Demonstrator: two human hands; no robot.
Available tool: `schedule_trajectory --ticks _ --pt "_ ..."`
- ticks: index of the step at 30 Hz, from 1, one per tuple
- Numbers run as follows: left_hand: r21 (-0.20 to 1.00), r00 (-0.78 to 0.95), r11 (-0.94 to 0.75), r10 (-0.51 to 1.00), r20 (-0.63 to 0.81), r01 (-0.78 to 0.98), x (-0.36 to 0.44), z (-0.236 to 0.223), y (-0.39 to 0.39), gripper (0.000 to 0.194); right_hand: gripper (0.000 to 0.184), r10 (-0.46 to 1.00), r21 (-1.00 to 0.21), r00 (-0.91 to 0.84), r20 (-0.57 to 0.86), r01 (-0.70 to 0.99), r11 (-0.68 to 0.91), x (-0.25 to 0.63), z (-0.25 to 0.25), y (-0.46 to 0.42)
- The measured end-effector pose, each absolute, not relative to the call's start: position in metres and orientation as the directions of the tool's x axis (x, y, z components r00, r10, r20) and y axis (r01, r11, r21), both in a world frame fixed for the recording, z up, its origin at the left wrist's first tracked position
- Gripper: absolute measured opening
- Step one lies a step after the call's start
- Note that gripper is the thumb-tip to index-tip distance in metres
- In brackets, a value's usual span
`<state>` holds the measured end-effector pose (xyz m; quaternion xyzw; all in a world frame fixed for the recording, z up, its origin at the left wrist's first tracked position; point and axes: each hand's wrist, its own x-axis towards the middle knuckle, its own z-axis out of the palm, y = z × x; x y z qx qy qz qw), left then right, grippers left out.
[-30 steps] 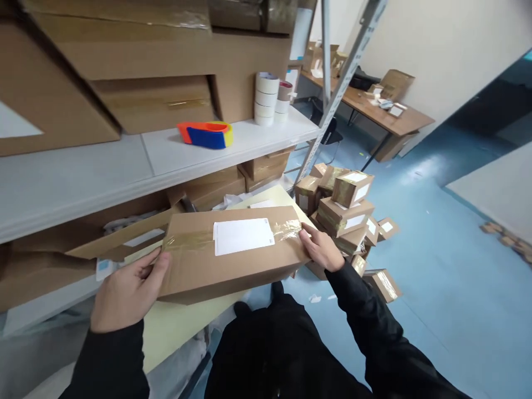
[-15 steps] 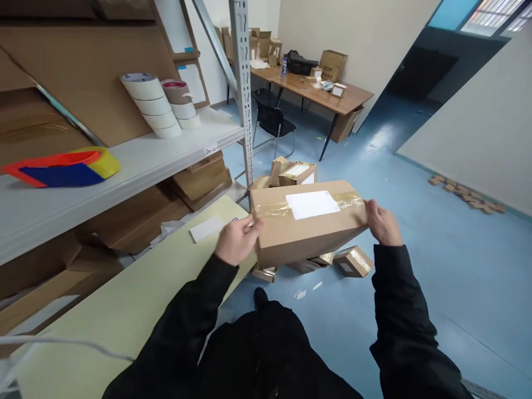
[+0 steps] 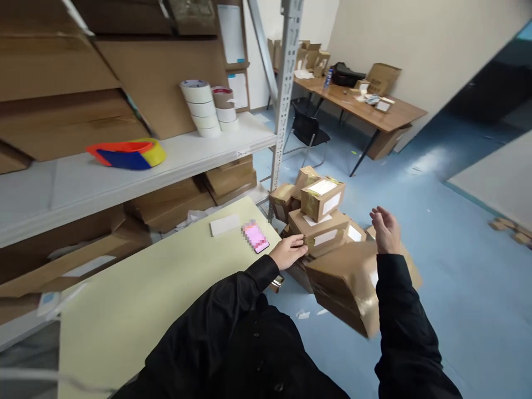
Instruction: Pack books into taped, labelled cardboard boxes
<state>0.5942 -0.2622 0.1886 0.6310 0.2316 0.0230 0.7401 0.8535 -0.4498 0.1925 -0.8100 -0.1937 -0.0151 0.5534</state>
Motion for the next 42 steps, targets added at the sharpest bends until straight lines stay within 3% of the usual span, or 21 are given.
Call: schedule_trajectory --ticks 5,10,14,18,25,31,36,42 --pt "0.936 0.764 0.152 0.544 -0.348 0.318 0.519 0.190 -0.215 0.055 0.054 0.534 -0.936 0.828 0.170 0.305 -0.174 0.802 0.191 -0.375" --pt "0.902 0.484 0.227 0.782 -0.393 0.366 0.421 0.179 -0.184 0.069 0.040 0.881 -0.822 0.473 -0.010 0.497 -0.276 0.733 0.175 -0.305" --pt "0.864 0.222 0.330 0.874 -0.432 0.381 0.346 0.168 -0.188 0.074 0.035 0.970 -0.757 0.224 -0.097 0.616 -0.218 0.674 0.155 -0.269" --pt "0.884 -0.022 0.381 0.920 -0.390 0.273 0.287 0.169 -0.209 0.072 0.032 0.991 -0.765 -0.029 -0.127 0.639 -0.079 0.606 0.144 -0.243" --pt "0.931 -0.337 0.323 0.907 -0.253 0.170 0.198 0.175 -0.255 0.048 0.026 0.910 -0.853 -0.415 -0.010 0.479 0.208 0.445 0.160 -0.213" --pt "0.930 -0.516 0.330 0.831 -0.205 0.161 0.105 0.166 -0.315 0.042 0.025 0.743 -0.850 -0.667 0.062 0.355 0.390 0.316 0.171 -0.220" --pt "0.907 -0.707 0.391 0.686 -0.175 0.155 0.038 0.163 -0.378 0.042 0.027 0.572 -0.803 -0.820 0.019 0.328 0.497 0.247 0.163 -0.235" --pt "0.864 -0.890 0.503 0.404 -0.212 0.023 0.011 0.167 -0.451 0.049 0.027 0.301 -0.791 -0.953 -0.016 0.197 0.579 0.179 0.162 -0.236"
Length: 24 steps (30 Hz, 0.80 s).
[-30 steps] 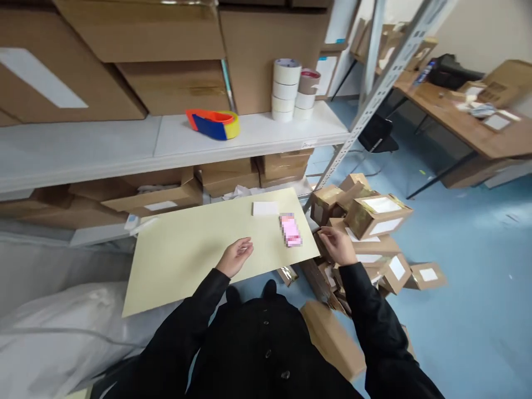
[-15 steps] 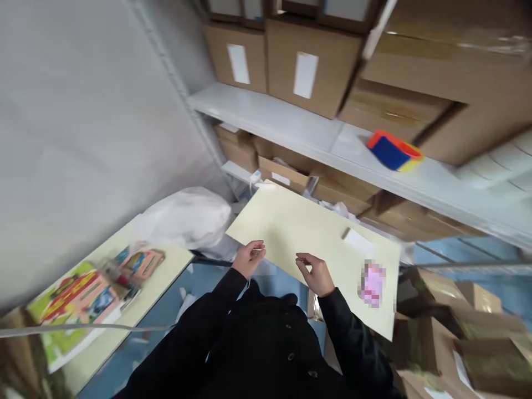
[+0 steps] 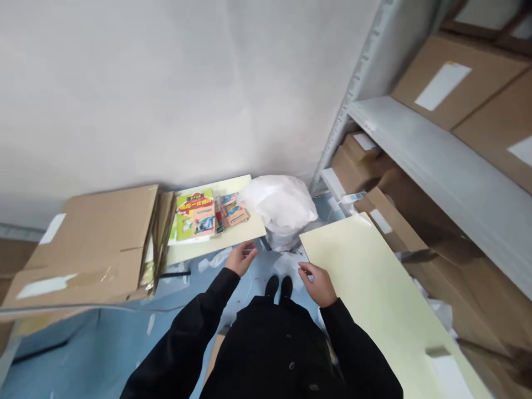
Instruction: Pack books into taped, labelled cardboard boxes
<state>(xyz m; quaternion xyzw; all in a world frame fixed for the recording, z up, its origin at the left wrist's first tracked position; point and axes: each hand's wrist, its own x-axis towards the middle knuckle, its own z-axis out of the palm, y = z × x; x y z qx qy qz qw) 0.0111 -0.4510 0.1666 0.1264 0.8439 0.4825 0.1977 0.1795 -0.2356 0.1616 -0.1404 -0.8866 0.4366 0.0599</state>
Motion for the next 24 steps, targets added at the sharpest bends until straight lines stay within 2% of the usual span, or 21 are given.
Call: schedule_trajectory --ticks 6,11,19,24 --pt "0.769 -0.960 0.632 0.144 -0.239 -0.097 0.026 0.169 -0.515 0.055 0.026 -0.030 -0.793 -0.999 -0.030 0.006 0.609 0.107 0.159 -0.244" --pt "0.746 -0.971 0.636 -0.025 -0.240 -0.200 0.025 0.169 -0.551 0.056 0.027 -0.249 -0.752 -0.965 -0.081 -0.105 0.651 0.063 0.162 -0.268" --pt "0.734 -0.970 0.638 -0.099 -0.223 -0.234 -0.012 0.151 -0.594 0.053 0.031 -0.413 -0.686 -0.887 -0.205 -0.170 0.707 0.008 0.158 -0.320" --pt "0.681 -0.962 0.688 -0.092 -0.259 -0.249 -0.064 0.135 -0.640 0.045 0.035 -0.374 -0.606 -0.899 -0.227 -0.170 0.777 -0.033 0.141 -0.362"
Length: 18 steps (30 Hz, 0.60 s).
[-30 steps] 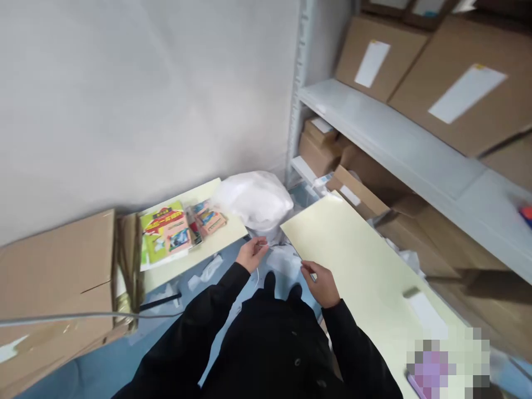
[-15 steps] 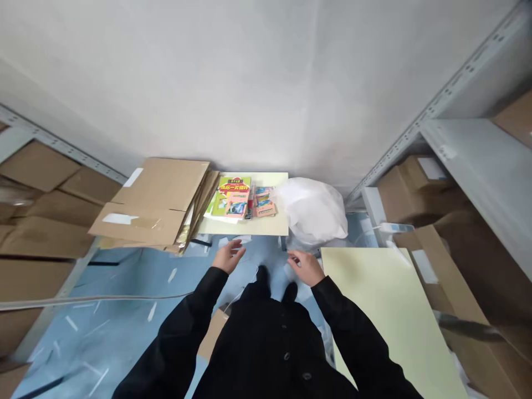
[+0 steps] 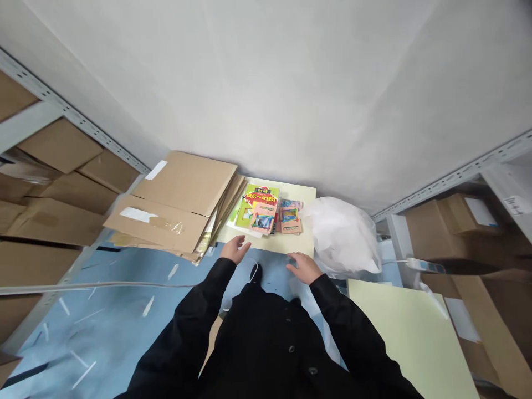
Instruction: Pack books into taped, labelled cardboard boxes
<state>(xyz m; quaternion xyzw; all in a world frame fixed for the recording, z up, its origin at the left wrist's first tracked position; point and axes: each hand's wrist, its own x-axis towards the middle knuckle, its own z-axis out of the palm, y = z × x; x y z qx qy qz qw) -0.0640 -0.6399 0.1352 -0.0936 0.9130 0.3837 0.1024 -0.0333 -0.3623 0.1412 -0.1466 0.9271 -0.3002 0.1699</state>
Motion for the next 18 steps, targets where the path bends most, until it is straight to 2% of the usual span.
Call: schedule_trajectory --ticks 3,6,10,14,18 --pt "0.613 -0.965 0.757 -0.086 -0.249 -0.225 -0.103 0.126 -0.667 0.045 0.042 -0.267 -0.653 -0.938 -0.220 -0.061 0.755 -0.065 0.126 -0.398" --pt "0.538 -0.971 0.818 -0.099 -0.217 -0.203 -0.139 0.114 -0.686 0.049 0.050 -0.053 -0.706 -0.945 -0.322 0.203 0.679 -0.100 0.107 -0.435" --pt "0.440 -0.968 0.882 -0.066 -0.240 -0.170 -0.171 0.095 -0.694 0.057 0.037 0.209 -0.710 -0.895 -0.394 0.440 0.550 -0.139 0.081 -0.467" --pt "0.380 -0.953 0.912 -0.035 -0.302 -0.154 -0.183 0.082 -0.693 0.060 0.023 0.283 -0.735 -0.842 -0.459 0.539 0.411 -0.154 0.061 -0.472" --pt "0.371 -0.957 0.915 -0.051 -0.284 -0.159 -0.186 0.078 -0.694 0.064 0.016 0.371 -0.725 -0.785 -0.496 0.609 0.321 -0.155 0.053 -0.457"
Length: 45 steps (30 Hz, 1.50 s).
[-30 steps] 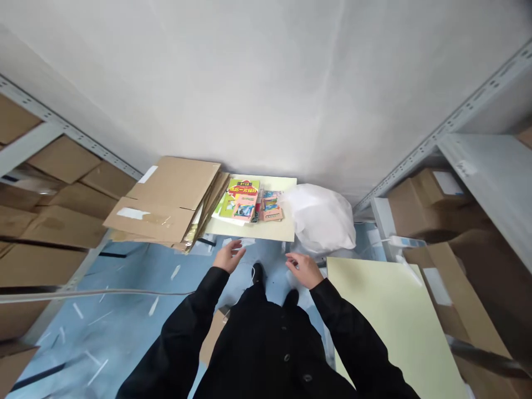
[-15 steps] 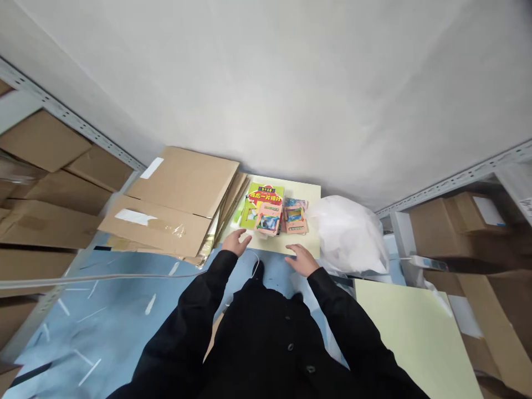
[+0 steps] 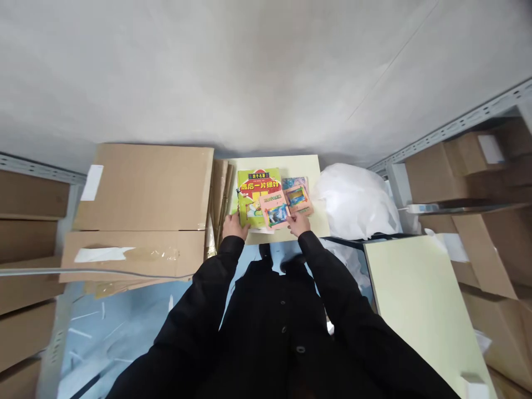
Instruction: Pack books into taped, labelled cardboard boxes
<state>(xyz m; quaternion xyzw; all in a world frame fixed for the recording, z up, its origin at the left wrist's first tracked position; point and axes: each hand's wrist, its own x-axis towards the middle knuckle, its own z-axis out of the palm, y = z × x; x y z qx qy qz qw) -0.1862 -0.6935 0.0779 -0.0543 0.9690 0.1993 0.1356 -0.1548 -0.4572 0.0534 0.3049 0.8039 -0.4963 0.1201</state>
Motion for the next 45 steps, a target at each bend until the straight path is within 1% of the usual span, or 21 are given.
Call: schedule_trajectory --ticks 2,5,9,10,12,13,14,15,16,18,19,21,24,26,29,33,36,38,40,42,45 --pt "0.378 -0.960 0.914 -0.042 -0.276 -0.149 -0.186 0.076 -0.694 0.064 0.015 0.420 -0.730 -0.759 -0.498 0.628 0.271 -0.155 0.053 -0.445" --pt "0.388 -0.963 0.911 -0.035 -0.267 -0.141 -0.187 0.074 -0.694 0.066 0.019 0.509 -0.741 -0.722 -0.468 0.635 0.219 -0.158 0.054 -0.424" --pt "0.418 -0.959 0.892 -0.056 -0.280 -0.174 -0.190 0.072 -0.695 0.070 0.027 0.572 -0.740 -0.701 -0.426 0.634 0.226 -0.158 0.058 -0.405" --pt "0.422 -0.956 0.889 -0.057 -0.289 -0.180 -0.191 0.072 -0.695 0.069 0.029 0.577 -0.736 -0.708 -0.406 0.628 0.253 -0.157 0.060 -0.405" --pt "0.433 -0.952 0.882 -0.053 -0.303 -0.187 -0.192 0.072 -0.697 0.064 0.038 0.581 -0.706 -0.763 -0.285 0.577 0.411 -0.153 0.065 -0.413" --pt "0.440 -0.952 0.878 -0.051 -0.302 -0.187 -0.192 0.071 -0.697 0.061 0.044 0.551 -0.668 -0.811 -0.198 0.523 0.529 -0.151 0.068 -0.421" --pt "0.448 -0.953 0.874 -0.052 -0.298 -0.187 -0.192 0.071 -0.698 0.058 0.050 0.485 -0.617 -0.866 -0.124 0.450 0.646 -0.150 0.071 -0.431" --pt "0.456 -0.956 0.870 -0.055 -0.288 -0.187 -0.192 0.071 -0.698 0.056 0.053 0.393 -0.564 -0.916 -0.082 0.368 0.739 -0.149 0.073 -0.442" --pt "0.466 -0.959 0.864 -0.062 -0.278 -0.191 -0.192 0.070 -0.699 0.054 0.054 0.300 -0.526 -0.950 -0.085 0.299 0.796 -0.148 0.074 -0.454" --pt "0.486 -0.962 0.850 -0.078 -0.263 -0.202 -0.191 0.070 -0.699 0.050 0.055 0.177 -0.508 -0.968 -0.178 0.244 0.826 -0.148 0.076 -0.477" --pt "0.493 -0.961 0.844 -0.085 -0.263 -0.210 -0.192 0.071 -0.699 0.049 0.057 0.156 -0.498 -0.963 -0.221 0.248 0.831 -0.148 0.076 -0.486" --pt "0.500 -0.957 0.837 -0.089 -0.278 -0.223 -0.192 0.072 -0.700 0.047 0.061 0.161 -0.457 -0.949 -0.269 0.274 0.846 -0.145 0.075 -0.500" --pt "0.529 -0.949 0.813 -0.090 -0.301 -0.245 -0.189 0.075 -0.705 0.044 0.065 0.152 -0.402 -0.950 -0.273 0.256 0.879 -0.136 0.074 -0.512" --pt "0.610 -0.919 0.709 -0.138 -0.370 -0.353 -0.185 0.075 -0.709 0.045 0.066 0.140 -0.370 -0.954 -0.266 0.236 0.899 -0.127 0.075 -0.518" --pt "0.704 -0.832 0.454 -0.190 -0.522 -0.546 -0.177 0.072 -0.715 0.049 0.068 0.126 -0.325 -0.958 -0.258 0.209 0.922 -0.117 0.077 -0.526" --pt "0.745 -0.785 0.251 -0.136 -0.605 -0.618 -0.172 0.070 -0.720 0.041 0.068 0.093 -0.293 -0.960 -0.264 0.172 0.941 -0.113 0.081 -0.532" --pt "0.773 -0.785 0.136 -0.103 -0.611 -0.619 -0.171 0.075 -0.724 0.042 0.063 0.080 -0.321 -0.961 -0.263 0.165 0.933 -0.120 0.089 -0.528" --pt "0.792 -0.793 0.044 -0.080 -0.604 -0.608 -0.172 0.082 -0.729 0.046 0.055 0.110 -0.376 -0.964 -0.240 0.197 0.906 -0.132 0.097 -0.521" --pt "0.802 -0.801 -0.058 -0.048 -0.597 -0.594 -0.172 0.088 -0.732 0.051 0.051 0.141 -0.479 -0.971 -0.193 0.219 0.850 -0.147 0.107 -0.510" --pt "0.813 -0.818 -0.127 -0.017 -0.574 -0.568 -0.172 0.094 -0.733 0.056 0.053 0.165 -0.621 -0.977 -0.137 0.214 0.754 -0.165 0.119 -0.498" --pt "0.849 -0.861 -0.151 0.031 -0.507 -0.506 -0.170 0.103 -0.728 0.062 0.061 0.247 -0.827 -0.965 -0.093 0.213 0.521 -0.185 0.138 -0.479"
